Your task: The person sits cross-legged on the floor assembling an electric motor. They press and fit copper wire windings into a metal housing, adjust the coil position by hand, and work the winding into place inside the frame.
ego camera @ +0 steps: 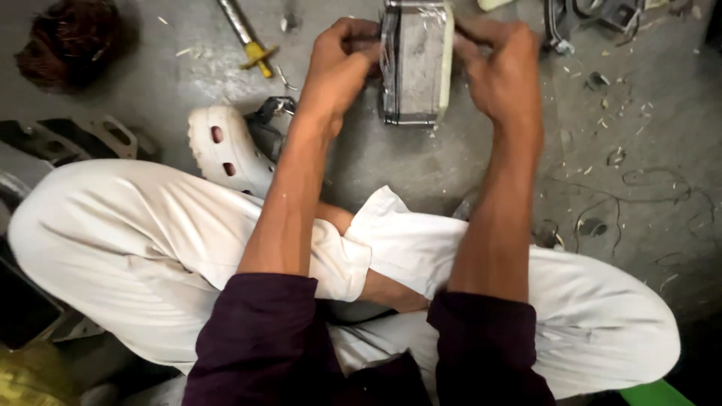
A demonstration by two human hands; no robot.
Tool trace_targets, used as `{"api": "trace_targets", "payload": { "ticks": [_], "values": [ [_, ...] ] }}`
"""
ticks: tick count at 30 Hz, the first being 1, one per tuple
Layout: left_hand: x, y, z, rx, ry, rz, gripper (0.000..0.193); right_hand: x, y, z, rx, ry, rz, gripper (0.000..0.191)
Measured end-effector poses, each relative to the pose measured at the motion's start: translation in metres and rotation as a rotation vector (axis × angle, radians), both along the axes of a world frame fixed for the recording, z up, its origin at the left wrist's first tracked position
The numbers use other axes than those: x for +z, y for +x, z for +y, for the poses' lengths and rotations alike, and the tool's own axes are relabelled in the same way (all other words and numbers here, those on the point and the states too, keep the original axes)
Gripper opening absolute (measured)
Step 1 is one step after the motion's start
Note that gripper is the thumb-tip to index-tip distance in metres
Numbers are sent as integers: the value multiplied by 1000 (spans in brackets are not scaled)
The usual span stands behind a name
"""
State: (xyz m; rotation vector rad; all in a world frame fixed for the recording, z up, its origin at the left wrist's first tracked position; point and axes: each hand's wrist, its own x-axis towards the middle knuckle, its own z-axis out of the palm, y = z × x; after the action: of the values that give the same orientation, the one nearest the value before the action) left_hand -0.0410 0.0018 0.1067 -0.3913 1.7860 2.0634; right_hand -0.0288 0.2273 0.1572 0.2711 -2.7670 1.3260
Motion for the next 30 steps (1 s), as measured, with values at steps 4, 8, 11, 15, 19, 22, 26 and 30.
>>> {"api": "trace_targets", "payload": {
  "ticks": [4, 8, 11, 15, 19, 22, 26, 30],
  "values": [
    [20, 0, -7, 40, 22, -56, 31, 26, 7, 14, -31, -157, -274, 19],
    [31, -1, -7, 50, 131, -104, 29, 32, 8, 10, -60, -430, -455, 16],
    [27, -5, -4, 77, 98, -174, 22, 24, 5, 1, -66, -451, -480, 17],
    [6, -8, -8, 22, 61, -125, 19, 8, 3, 4, -76, -524, -606, 11],
    [-17, 6, -9, -13, -461, 277, 22, -30, 8, 9, -84, -400, -643, 21],
    [-27, 7, -6, -44, -576, 388, 23, -63, 10, 20, -319, -122, -526, 19],
    [-30, 4, -2, 0, -393, 173, 16, -69, 10, 57, -799, 592, -50, 22],
    [-28, 4, 3, -53, -143, 81, 20, -47, 5, 58, -424, 133, -273, 20]
  ]
}}
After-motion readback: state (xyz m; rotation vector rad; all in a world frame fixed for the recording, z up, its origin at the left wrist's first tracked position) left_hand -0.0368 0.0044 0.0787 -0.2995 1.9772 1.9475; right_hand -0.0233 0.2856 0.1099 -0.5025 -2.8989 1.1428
